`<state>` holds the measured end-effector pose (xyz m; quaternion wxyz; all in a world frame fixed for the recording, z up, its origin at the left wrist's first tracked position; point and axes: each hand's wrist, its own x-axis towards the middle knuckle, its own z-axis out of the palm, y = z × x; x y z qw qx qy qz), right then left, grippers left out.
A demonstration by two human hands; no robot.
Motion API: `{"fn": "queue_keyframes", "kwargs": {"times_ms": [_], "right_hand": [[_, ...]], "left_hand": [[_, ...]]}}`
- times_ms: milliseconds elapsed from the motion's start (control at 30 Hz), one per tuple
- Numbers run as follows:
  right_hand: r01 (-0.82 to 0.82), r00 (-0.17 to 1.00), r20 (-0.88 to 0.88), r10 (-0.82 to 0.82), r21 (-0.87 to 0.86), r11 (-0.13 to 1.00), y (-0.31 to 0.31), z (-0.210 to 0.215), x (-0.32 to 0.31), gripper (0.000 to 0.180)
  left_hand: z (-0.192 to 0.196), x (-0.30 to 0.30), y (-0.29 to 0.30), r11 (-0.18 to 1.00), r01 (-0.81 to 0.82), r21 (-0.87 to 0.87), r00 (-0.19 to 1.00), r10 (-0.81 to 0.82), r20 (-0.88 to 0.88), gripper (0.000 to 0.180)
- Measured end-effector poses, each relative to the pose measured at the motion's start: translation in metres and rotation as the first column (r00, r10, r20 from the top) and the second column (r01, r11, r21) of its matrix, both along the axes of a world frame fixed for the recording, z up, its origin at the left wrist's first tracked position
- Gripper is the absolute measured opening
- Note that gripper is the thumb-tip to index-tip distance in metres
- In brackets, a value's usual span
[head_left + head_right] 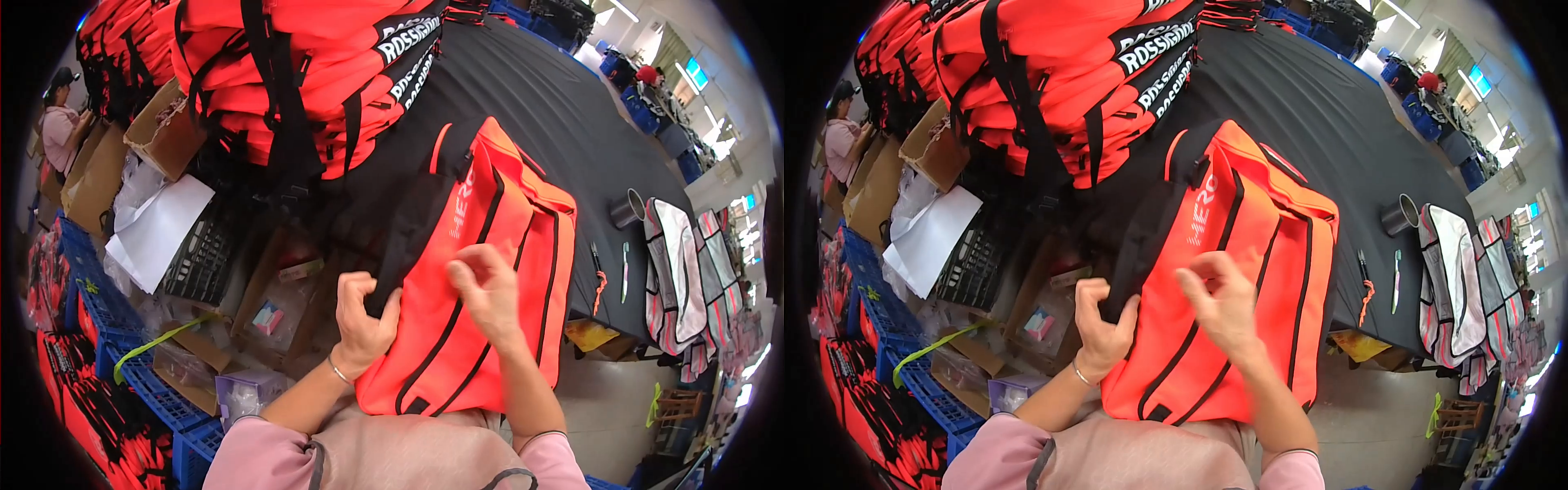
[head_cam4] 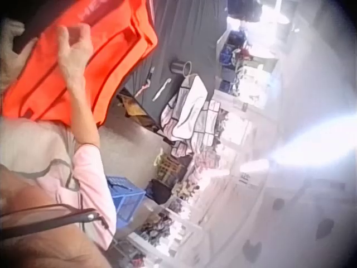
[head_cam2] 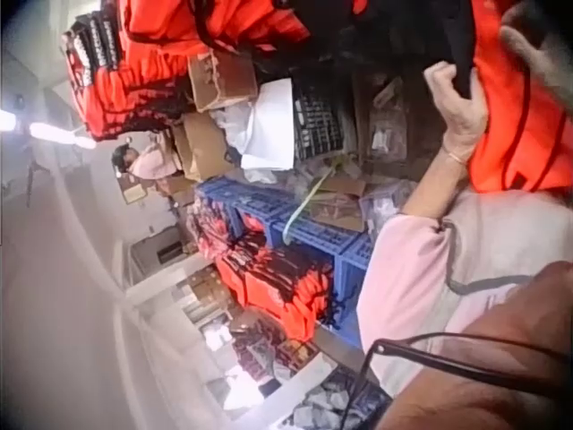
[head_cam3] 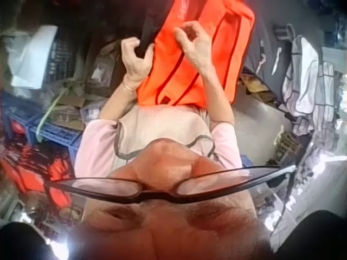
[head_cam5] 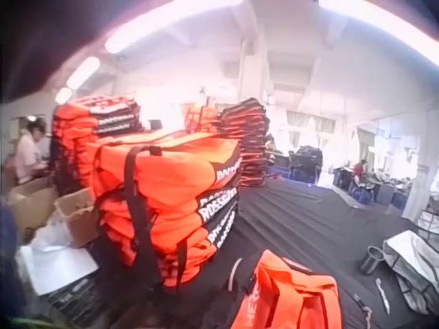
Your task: Inspecting and preparing backpacks by trimming loose threads and checking straps in a manufacturing facility.
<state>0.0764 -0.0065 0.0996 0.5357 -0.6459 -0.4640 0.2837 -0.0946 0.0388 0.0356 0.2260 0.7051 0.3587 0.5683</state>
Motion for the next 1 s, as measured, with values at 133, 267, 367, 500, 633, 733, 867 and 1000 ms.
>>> {"fn": "queue_keyframes", "kwargs": {"times_ms": [133, 267, 367, 500, 633, 733, 867, 1000], "right_hand": [[-0.057, 0.924, 0.373, 0.082, -0.077, 0.995, 0.013, 0.012, -0.033, 0.045], [0.011, 0.791, 0.604, 0.096, -0.172, 0.985, 0.014, 0.035, -0.051, 0.055], [0.095, 0.653, 0.757, 0.027, -0.116, 0.989, 0.018, 0.037, -0.063, 0.058], [0.085, 0.772, 0.635, 0.039, -0.164, 0.983, 0.026, 0.033, -0.059, 0.047], [0.057, 0.96, 0.279, -0.016, -0.14, 0.989, 0.035, 0.028, -0.041, 0.044], [0.069, 0.982, 0.181, -0.046, -0.122, 0.99, 0.044, 0.025, -0.036, 0.045], [-0.011, 0.999, -0.041, 0.008, -0.097, 0.995, 0.051, 0.007, -0.029, 0.04], [-0.016, 0.988, -0.153, -0.007, -0.149, 0.989, 0.066, -0.01, -0.015, 0.033]], "left_hand": [[0.011, -0.004, -0.011, 0.997, 0.031, 0.065, 0.999, -0.032, 0.014, 0.033], [0.011, -0.007, -0.014, 0.995, 0.063, 0.077, 0.998, -0.065, 0.024, 0.033], [0.014, -0.005, -0.01, 0.995, 0.078, 0.069, 0.995, -0.082, 0.052, 0.032], [0.015, -0.007, -0.013, 0.992, 0.123, 0.008, 0.991, -0.123, 0.052, 0.029], [0.031, -0.033, -0.001, 0.964, 0.185, -0.192, 0.975, -0.204, -0.085, 0.081], [0.005, -0.05, -0.001, 0.51, 0.587, -0.628, 0.781, -0.561, 0.274, 0.104], [0.005, -0.05, -0.012, 0.386, 0.704, -0.596, 0.696, -0.541, 0.471, 0.083], [0.009, -0.047, -0.019, 0.437, 0.637, -0.635, 0.765, -0.457, 0.453, 0.069]]}}
